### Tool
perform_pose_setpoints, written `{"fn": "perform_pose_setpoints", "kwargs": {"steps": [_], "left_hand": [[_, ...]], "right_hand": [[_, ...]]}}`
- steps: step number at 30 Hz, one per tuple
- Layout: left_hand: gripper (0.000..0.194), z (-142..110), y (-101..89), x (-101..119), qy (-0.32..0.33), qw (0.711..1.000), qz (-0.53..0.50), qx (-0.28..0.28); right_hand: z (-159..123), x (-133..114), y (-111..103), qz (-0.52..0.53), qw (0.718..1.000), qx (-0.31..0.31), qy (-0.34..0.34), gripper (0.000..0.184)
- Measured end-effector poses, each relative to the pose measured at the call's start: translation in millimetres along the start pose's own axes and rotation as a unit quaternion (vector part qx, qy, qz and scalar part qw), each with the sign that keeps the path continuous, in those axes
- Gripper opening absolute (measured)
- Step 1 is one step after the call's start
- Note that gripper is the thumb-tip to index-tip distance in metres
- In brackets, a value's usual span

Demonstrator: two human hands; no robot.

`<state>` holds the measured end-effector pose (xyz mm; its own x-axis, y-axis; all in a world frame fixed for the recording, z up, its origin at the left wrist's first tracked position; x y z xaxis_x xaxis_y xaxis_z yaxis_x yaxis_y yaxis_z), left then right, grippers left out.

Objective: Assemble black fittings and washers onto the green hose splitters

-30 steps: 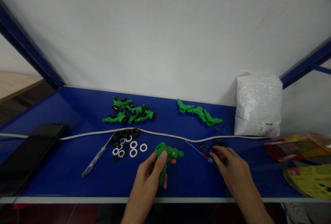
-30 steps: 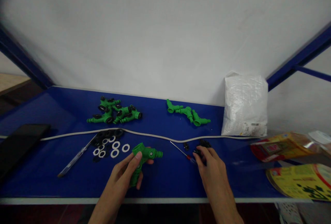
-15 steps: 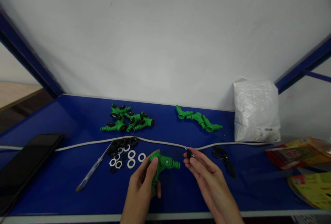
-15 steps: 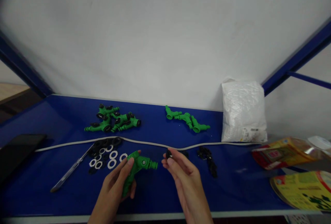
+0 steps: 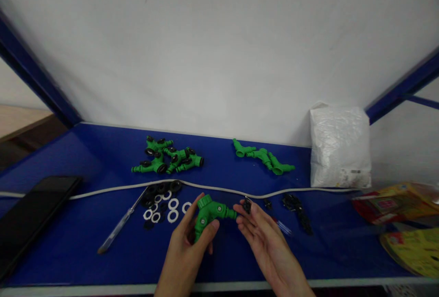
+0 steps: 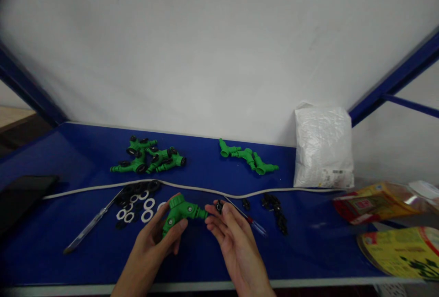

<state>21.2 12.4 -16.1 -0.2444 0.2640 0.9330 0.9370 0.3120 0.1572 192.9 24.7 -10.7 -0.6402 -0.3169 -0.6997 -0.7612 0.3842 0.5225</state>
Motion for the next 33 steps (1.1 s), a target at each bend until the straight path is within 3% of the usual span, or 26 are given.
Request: {"fn": "perform_pose_setpoints", "kwargs": {"steps": [4,9,13,17,21,24,28,33], "left_hand": [[0.078,1.9,-2.6,-3.3,0.003,1.000,0.017,-0.023],[0.076,0.7,-2.3,1.1,0.001,0.999,0.036,0.001],[0.072,-0.6,-4.5,10.2,0.005,0.994,0.110,0.002],[0.050,-2.8,-6.8,20.2,0.040,0.982,0.187,-0.002],[0.030,-4.9,-9.7,22.6,0.069,0.955,0.285,0.049],[0.023,-5.9,-13.5,22.8,0.115,0.931,0.336,0.083],[0.024,-6.3,-17.8,24.4,0.160,0.901,0.393,0.085],[0.027,-4.1,-20.1,25.1,0.148,0.899,0.409,0.051]], "right_hand": [[0.0,0.6,0.4,-0.010,1.000,-0.012,-0.001,0.043],[1.3,-0.2,1.1,-0.019,0.999,-0.039,-0.019,0.037],[2.4,-0.1,-1.4,-0.054,0.996,-0.064,-0.032,0.036],[2.5,0.4,-2.6,-0.087,0.993,-0.073,-0.038,0.034],[1.0,-1.1,1.2,-0.146,0.983,-0.093,-0.065,0.024],[0.2,-5.3,4.8,-0.249,0.956,-0.103,-0.112,0.024],[1.4,-12.1,10.4,-0.368,0.906,-0.135,-0.159,0.029],[3.5,-21.3,17.8,-0.451,0.837,-0.183,-0.251,0.018]]}}
Point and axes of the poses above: each hand's wrist, its own z-axis towards the middle knuckle, its own y-axis out of the palm, x = y × z, the point moved 3 cm from there along z, towards the middle knuckle, and after that the axes turned 2 degrees about x, right-handed, at the moved point
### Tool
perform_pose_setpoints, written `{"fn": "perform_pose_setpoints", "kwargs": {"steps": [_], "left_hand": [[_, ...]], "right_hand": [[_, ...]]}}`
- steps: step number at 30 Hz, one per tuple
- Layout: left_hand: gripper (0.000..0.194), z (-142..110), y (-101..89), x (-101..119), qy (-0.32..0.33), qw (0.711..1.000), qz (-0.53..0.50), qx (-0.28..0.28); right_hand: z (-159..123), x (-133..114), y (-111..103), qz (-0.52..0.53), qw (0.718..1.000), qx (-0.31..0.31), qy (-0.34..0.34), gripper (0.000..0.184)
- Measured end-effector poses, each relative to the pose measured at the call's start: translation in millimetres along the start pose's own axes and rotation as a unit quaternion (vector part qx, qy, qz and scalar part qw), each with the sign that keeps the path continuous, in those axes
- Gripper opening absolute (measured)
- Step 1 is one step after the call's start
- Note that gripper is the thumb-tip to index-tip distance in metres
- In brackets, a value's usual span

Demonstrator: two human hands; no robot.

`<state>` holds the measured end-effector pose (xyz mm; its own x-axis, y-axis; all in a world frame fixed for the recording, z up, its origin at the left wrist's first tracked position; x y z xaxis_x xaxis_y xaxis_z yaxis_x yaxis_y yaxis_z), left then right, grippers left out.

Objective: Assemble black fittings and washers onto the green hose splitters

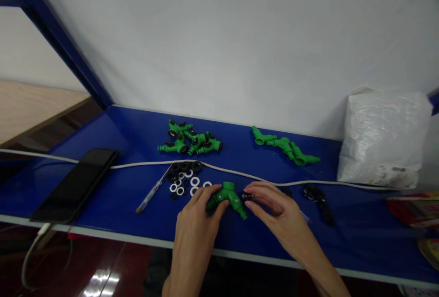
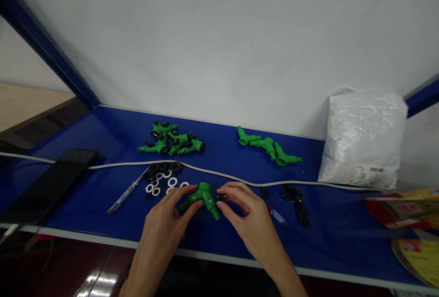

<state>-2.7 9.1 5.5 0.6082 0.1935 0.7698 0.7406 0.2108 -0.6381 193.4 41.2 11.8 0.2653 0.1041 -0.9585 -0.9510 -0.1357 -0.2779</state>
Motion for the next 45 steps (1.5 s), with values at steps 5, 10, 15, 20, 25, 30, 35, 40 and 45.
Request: {"fn": "perform_pose_setpoints", "kwargs": {"steps": [5,10,15,20,25,30,35,40,45], "left_hand": [[0.024,2.4,0.6,-2.4,0.008,0.999,-0.021,-0.035],[0.022,3.6,0.3,-0.1,-0.002,0.999,-0.031,-0.039],[0.018,4.3,-0.1,2.9,0.000,0.999,-0.044,-0.017],[0.016,3.8,1.6,0.0,0.005,0.999,-0.031,-0.011],[0.014,3.9,3.4,-1.7,0.004,1.000,-0.023,-0.010],[0.013,3.8,4.1,-1.8,0.016,1.000,-0.026,-0.002],[0.011,2.4,3.3,-0.2,0.022,1.000,-0.018,0.013],[0.011,1.3,4.9,-1.4,0.021,1.000,-0.011,0.012],[0.011,1.5,5.8,-1.8,0.008,1.000,0.003,-0.009]], "right_hand": [[5.8,-16.0,2.2,-0.107,0.990,-0.043,-0.078,0.024],[10.8,-29.9,9.2,-0.135,0.981,-0.074,-0.121,0.022],[8.8,-30.9,11.2,-0.148,0.978,-0.099,-0.109,0.030],[5.4,-31.3,12.3,-0.151,0.976,-0.121,-0.096,0.033],[12.9,-32.3,13.0,-0.169,0.969,-0.133,-0.117,0.037],[23.1,-38.9,13.0,-0.158,0.969,-0.151,-0.120,0.034],[25.6,-40.4,11.3,-0.151,0.962,-0.179,-0.142,0.034],[26.1,-28.4,6.0,-0.198,0.951,-0.160,-0.174,0.028],[23.7,-31.0,4.3,-0.215,0.951,-0.157,-0.157,0.029]]}}
Point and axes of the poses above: each hand's wrist, its own z-axis towards the middle knuckle, its own y-axis out of the palm, x = y × z, the point moved 3 cm from there along z, towards the middle knuckle, and after that the axes turned 2 degrees about x, right-handed, at the moved point
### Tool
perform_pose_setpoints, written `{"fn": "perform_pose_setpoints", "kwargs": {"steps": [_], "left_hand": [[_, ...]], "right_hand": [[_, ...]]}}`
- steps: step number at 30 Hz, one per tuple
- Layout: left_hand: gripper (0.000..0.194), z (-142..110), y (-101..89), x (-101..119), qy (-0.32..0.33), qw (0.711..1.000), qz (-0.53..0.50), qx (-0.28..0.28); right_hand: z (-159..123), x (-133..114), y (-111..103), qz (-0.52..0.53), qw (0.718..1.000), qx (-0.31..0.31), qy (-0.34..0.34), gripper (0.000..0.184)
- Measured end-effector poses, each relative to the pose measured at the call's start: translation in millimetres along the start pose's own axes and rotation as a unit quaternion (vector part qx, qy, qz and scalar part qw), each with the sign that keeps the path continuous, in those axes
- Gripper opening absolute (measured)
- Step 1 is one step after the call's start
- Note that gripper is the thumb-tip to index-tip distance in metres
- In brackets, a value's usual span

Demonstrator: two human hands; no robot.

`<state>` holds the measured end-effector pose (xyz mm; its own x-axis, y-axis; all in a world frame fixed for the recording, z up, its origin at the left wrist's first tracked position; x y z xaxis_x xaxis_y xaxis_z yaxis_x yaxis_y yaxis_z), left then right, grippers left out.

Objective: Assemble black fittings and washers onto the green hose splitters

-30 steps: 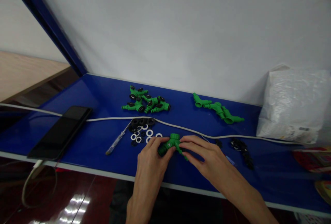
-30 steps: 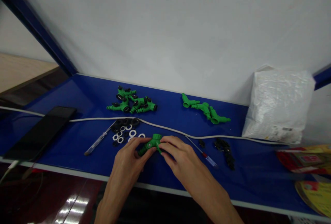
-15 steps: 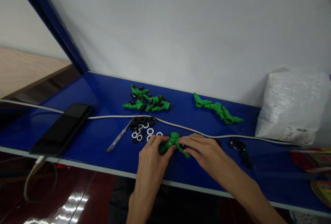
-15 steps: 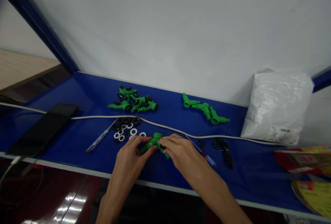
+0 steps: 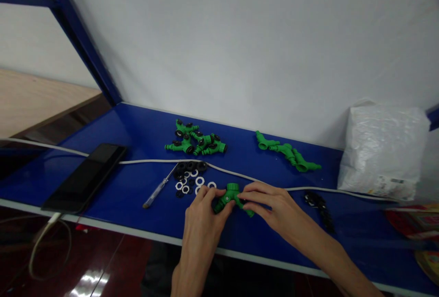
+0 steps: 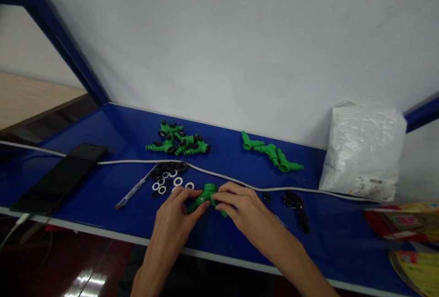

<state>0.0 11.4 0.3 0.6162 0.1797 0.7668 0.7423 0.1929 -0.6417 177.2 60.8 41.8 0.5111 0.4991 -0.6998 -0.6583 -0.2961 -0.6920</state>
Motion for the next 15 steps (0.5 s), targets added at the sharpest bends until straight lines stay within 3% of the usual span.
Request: {"fn": "perform_pose_setpoints", "kwargs": {"steps": [11,15], "left_hand": [[0.010,-1.5,2.6,3.3,-0.002,1.000,0.024,0.006],[0.010,-0.9,4.5,2.3,-0.002,0.999,0.036,0.012]], "right_hand": [[6.0,-5.5,6.7,-0.101,0.995,-0.017,0.001,0.017],[5.8,-11.1,16.1,-0.142,0.988,0.031,0.048,0.014]]}}
Point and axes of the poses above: each hand's wrist, its own z-axis towards the middle knuckle, its own y-axis out of the palm, x = y × z, the point moved 3 cm from there along z, towards the middle knuckle, and after that the axes turned 2 degrees about x, right-handed, at the moved point
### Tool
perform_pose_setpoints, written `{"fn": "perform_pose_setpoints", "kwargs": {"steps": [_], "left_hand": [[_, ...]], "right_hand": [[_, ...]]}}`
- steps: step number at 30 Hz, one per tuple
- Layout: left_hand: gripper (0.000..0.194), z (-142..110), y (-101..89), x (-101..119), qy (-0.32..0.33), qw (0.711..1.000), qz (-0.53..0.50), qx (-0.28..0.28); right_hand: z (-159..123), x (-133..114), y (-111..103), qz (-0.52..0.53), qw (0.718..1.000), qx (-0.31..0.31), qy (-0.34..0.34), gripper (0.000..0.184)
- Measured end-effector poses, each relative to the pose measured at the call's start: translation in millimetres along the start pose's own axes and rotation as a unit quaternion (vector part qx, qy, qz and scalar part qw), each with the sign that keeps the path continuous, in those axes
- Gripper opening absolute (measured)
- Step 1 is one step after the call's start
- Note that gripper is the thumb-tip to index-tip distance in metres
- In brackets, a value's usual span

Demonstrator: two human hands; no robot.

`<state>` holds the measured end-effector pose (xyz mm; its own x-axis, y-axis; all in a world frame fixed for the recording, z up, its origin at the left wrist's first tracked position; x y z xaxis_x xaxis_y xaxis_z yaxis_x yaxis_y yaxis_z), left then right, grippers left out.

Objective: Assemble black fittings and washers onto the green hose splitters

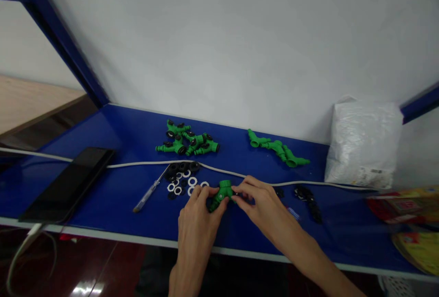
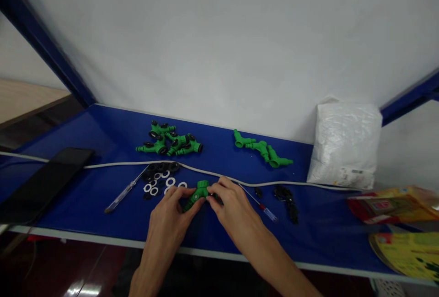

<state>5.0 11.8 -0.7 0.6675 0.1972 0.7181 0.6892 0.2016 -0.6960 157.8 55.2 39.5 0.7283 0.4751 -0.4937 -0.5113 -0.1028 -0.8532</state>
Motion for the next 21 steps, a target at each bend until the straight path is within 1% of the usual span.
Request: {"fn": "perform_pose_setpoints", "kwargs": {"steps": [2,4,5,6,7,8,9,11,13,14,16,19,21], "left_hand": [[0.011,0.0,1.1,-1.1,-0.002,1.000,0.004,0.007],[0.011,-0.4,1.9,-1.7,-0.007,1.000,0.010,0.016],[0.012,-0.8,2.2,-1.6,-0.010,1.000,0.011,0.018],[0.012,-1.2,2.4,-1.1,-0.012,1.000,0.012,0.019],[0.012,-1.5,2.5,-0.4,-0.014,1.000,0.011,0.018],[0.012,-1.6,2.5,0.4,-0.018,1.000,0.012,0.016],[0.012,-1.7,2.3,1.4,-0.021,1.000,0.012,0.013],[0.012,-1.6,1.5,2.9,-0.029,0.999,0.016,0.012],[0.011,-1.9,0.8,3.4,-0.035,0.999,0.020,0.012],[0.011,-2.3,0.7,3.3,-0.037,0.999,0.020,0.011],[0.012,-3.4,0.6,2.3,-0.038,0.999,0.018,0.013],[0.018,-4.4,1.1,1.6,-0.018,1.000,0.007,0.020],[0.024,-4.0,2.1,1.5,-0.007,1.000,0.009,0.019]], "right_hand": [[-5.3,-1.6,2.7,0.007,1.000,0.019,0.013,0.018],[-16.7,4.3,1.0,0.003,0.999,0.039,0.019,0.031],[-25.2,11.4,-2.3,-0.011,0.998,0.059,0.021,0.039],[-35.6,21.6,-7.5,-0.039,0.995,0.091,0.030,0.043],[-47.5,34.4,-14.1,-0.074,0.987,0.139,0.041,0.038],[-60.0,48.7,-19.7,-0.114,0.978,0.170,0.048,0.038],[-72.3,63.6,-24.3,-0.158,0.967,0.192,0.054,0.042],[-93.5,90.4,-28.7,-0.221,0.954,0.196,0.051,0.053],[-108.4,107.0,-30.2,-0.234,0.950,0.203,0.051,0.059],[-112.6,109.6,-30.7,-0.218,0.953,0.206,0.044,0.059],[-114.0,106.1,-33.6,-0.161,0.964,0.205,0.052,0.052],[-100.6,86.3,-46.1,-0.061,0.976,0.181,0.104,0.032],[-84.5,66.7,-58.5,0.000,0.980,0.166,0.105,0.025]]}}
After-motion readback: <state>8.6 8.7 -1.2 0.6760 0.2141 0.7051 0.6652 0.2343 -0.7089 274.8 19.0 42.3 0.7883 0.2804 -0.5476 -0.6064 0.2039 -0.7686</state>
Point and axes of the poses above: each hand's wrist, its own z-axis towards the middle knuckle, its own y-axis out of the palm, x = y × z, the point moved 3 cm from there along z, towards the middle knuckle, and after that the axes turned 2 degrees about x, right-handed, at the moved point
